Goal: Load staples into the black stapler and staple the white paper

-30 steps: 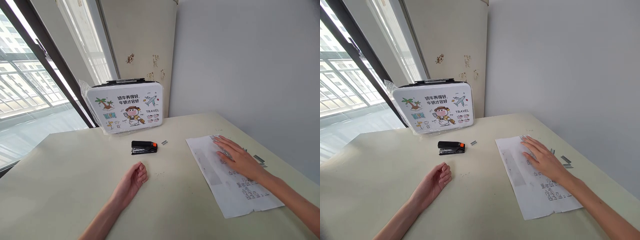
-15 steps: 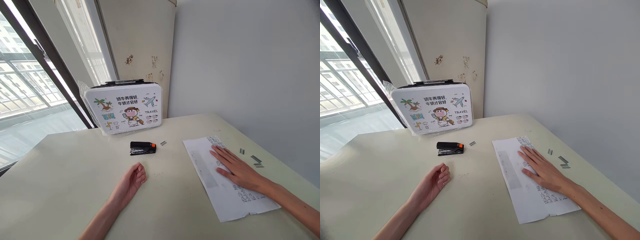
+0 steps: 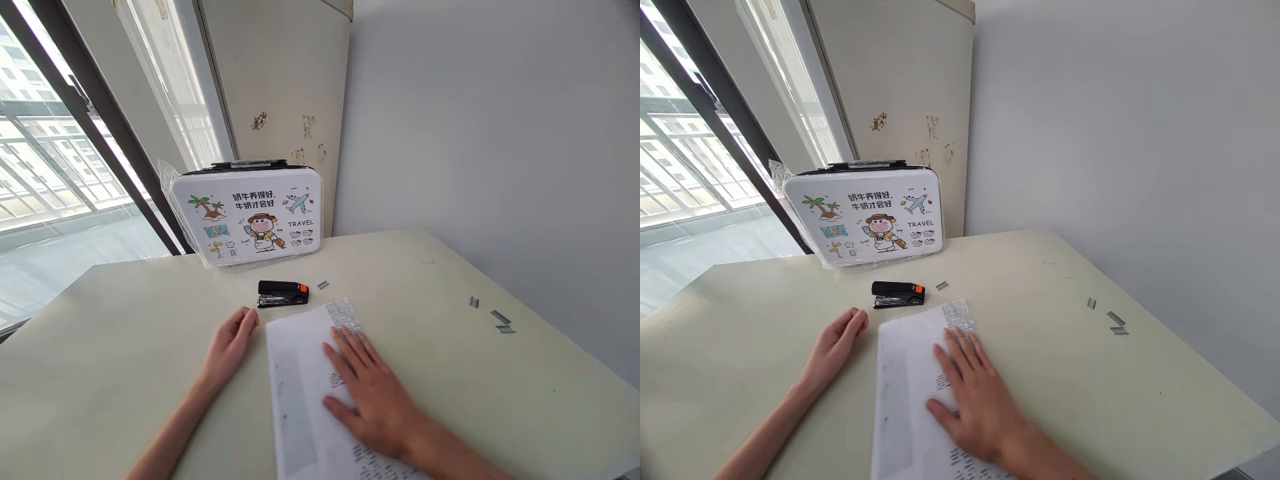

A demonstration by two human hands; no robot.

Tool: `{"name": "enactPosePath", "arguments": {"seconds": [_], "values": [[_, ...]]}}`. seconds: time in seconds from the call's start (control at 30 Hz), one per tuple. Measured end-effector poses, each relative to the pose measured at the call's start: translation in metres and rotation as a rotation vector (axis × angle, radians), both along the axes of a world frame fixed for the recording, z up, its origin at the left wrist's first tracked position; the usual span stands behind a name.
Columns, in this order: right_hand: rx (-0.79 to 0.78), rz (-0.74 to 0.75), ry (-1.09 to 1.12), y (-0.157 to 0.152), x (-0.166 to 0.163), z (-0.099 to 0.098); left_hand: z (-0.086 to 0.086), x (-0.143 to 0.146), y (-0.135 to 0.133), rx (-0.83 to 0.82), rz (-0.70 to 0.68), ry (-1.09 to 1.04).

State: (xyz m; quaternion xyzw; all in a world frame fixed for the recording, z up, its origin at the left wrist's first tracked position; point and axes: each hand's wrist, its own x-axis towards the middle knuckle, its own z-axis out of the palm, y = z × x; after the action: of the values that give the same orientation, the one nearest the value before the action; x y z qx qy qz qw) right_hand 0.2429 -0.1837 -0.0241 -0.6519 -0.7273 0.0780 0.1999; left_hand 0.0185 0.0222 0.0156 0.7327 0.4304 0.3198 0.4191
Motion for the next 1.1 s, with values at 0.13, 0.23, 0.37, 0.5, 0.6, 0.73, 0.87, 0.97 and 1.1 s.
{"name": "enactPosePath", "arguments": {"seconds": [0.13, 0.23, 0.37, 0.5, 0.6, 0.73, 0.87, 0.97, 1.1], "values": [[0.027, -0.011, 0.115, 0.019, -0.052, -0.001, -0.001, -0.031, 0.039, 0.112, 0.229, 0.144], [0.045, -0.030, 0.157, 0.027, -0.073, -0.005, -0.001, -0.047, 0.050, 0.106, 0.299, 0.145], [0.031, -0.041, 0.165, 0.028, -0.082, -0.007, -0.002, -0.049, 0.049, 0.110, 0.285, 0.165], [0.062, -0.057, 0.204, 0.026, -0.076, 0.005, -0.006, -0.045, 0.049, 0.131, 0.249, 0.213], [0.194, -0.104, 0.276, 0.030, -0.053, 0.017, -0.008, -0.044, 0.049, 0.143, 0.243, 0.232], [0.304, -0.213, 0.308, 0.049, 0.011, 0.016, -0.008, -0.042, 0.047, 0.151, 0.242, 0.266], [0.203, -0.348, 0.245, 0.069, 0.077, 0.000, -0.007, -0.041, 0.046, 0.160, 0.240, 0.290], [0.163, -0.337, 0.236, 0.074, 0.100, -0.007, -0.009, -0.041, 0.045, 0.162, 0.238, 0.304], [0.128, -0.311, 0.238, 0.072, 0.103, -0.008, -0.009, -0.040, 0.046, 0.153, 0.233, 0.322]]}}
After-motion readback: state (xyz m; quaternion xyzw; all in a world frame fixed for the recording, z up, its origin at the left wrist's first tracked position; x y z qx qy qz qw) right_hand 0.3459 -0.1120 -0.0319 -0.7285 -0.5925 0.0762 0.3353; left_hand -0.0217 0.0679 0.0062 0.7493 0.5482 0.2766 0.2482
